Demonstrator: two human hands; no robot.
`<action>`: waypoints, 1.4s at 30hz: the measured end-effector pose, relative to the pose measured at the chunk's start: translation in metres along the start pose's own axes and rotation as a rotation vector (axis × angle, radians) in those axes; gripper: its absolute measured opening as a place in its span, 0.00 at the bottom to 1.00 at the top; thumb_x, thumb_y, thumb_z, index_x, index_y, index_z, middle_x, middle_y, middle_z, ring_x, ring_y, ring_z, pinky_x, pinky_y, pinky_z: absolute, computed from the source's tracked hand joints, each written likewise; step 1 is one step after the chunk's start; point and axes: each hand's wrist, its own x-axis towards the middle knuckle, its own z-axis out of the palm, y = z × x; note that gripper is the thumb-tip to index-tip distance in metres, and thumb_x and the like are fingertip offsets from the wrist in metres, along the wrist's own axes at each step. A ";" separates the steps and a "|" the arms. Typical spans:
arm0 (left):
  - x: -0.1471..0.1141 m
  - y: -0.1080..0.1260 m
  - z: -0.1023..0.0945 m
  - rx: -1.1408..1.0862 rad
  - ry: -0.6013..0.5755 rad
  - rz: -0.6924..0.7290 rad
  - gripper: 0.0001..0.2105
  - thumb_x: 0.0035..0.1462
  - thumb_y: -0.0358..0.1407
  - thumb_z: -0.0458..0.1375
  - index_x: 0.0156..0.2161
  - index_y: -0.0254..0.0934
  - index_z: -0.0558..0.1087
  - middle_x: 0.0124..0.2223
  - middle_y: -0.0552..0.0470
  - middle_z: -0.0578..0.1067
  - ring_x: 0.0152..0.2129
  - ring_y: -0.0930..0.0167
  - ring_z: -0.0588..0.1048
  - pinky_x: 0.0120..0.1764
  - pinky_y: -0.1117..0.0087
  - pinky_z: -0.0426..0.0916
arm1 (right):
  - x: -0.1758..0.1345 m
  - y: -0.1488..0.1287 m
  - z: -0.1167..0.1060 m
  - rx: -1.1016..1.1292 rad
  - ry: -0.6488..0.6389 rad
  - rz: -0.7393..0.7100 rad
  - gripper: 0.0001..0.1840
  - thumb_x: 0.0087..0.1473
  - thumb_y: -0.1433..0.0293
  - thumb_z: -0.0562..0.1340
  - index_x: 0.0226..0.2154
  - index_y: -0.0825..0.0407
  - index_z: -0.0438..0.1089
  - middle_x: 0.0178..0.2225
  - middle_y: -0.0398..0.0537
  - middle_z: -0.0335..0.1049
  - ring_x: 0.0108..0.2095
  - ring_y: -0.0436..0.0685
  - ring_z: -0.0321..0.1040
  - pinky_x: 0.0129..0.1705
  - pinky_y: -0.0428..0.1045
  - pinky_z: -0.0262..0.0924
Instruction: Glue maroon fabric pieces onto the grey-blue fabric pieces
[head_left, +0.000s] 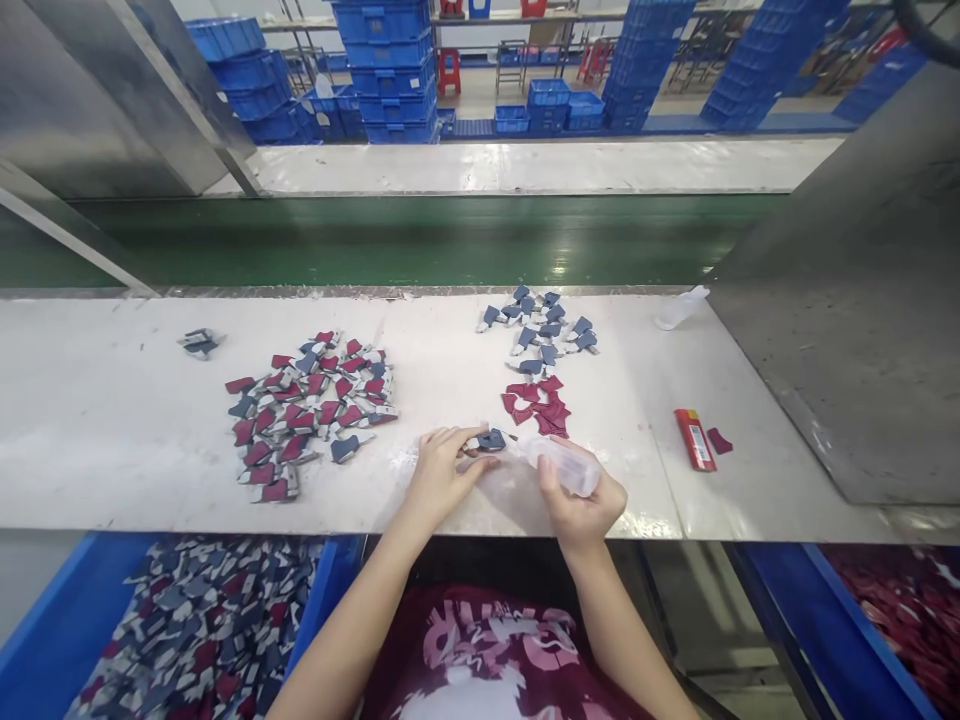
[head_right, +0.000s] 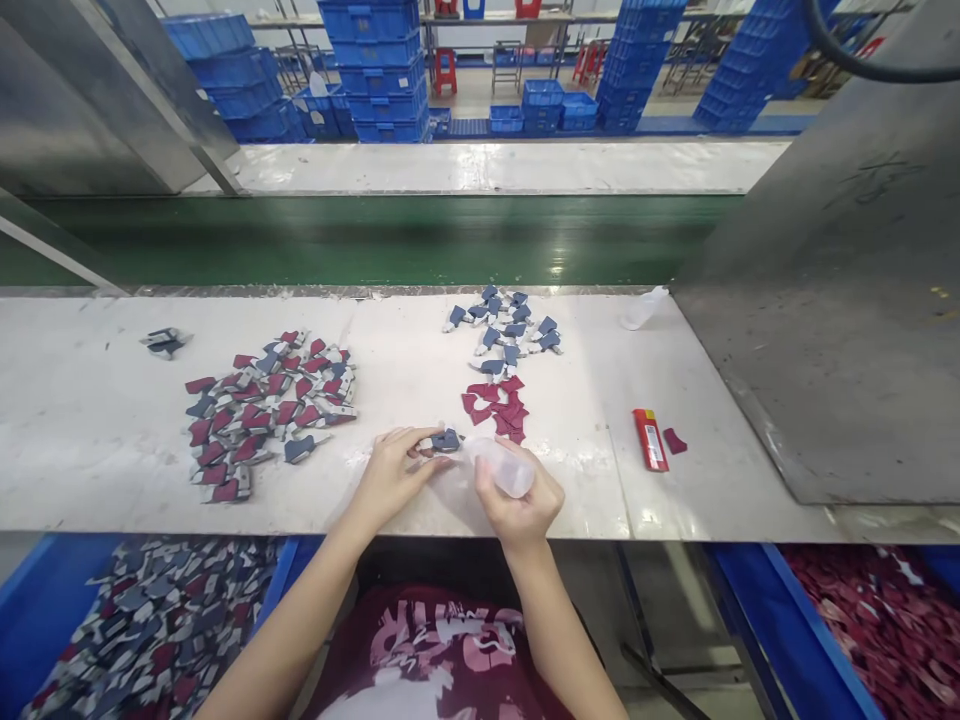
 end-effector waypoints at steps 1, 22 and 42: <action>-0.001 0.000 0.002 0.005 0.019 -0.009 0.12 0.57 0.37 0.66 0.46 0.40 0.78 0.44 0.48 0.82 0.37 0.64 0.78 0.48 0.60 0.64 | 0.001 -0.002 0.002 -0.018 -0.024 -0.041 0.13 0.51 0.60 0.68 0.37 0.51 0.77 0.34 0.52 0.81 0.31 0.61 0.79 0.34 0.53 0.75; 0.000 -0.004 0.009 0.018 0.087 -0.009 0.08 0.53 0.33 0.69 0.39 0.40 0.79 0.35 0.53 0.81 0.32 0.67 0.76 0.43 0.63 0.62 | 0.007 -0.006 0.005 -0.030 -0.088 -0.176 0.09 0.55 0.67 0.67 0.38 0.53 0.77 0.34 0.51 0.81 0.30 0.57 0.79 0.33 0.49 0.75; -0.001 -0.004 0.009 0.000 0.073 -0.040 0.09 0.52 0.34 0.70 0.40 0.40 0.79 0.35 0.53 0.81 0.33 0.66 0.76 0.43 0.62 0.61 | -0.001 -0.002 -0.003 0.020 0.015 0.054 0.10 0.56 0.62 0.65 0.33 0.53 0.77 0.28 0.49 0.78 0.28 0.57 0.76 0.30 0.49 0.69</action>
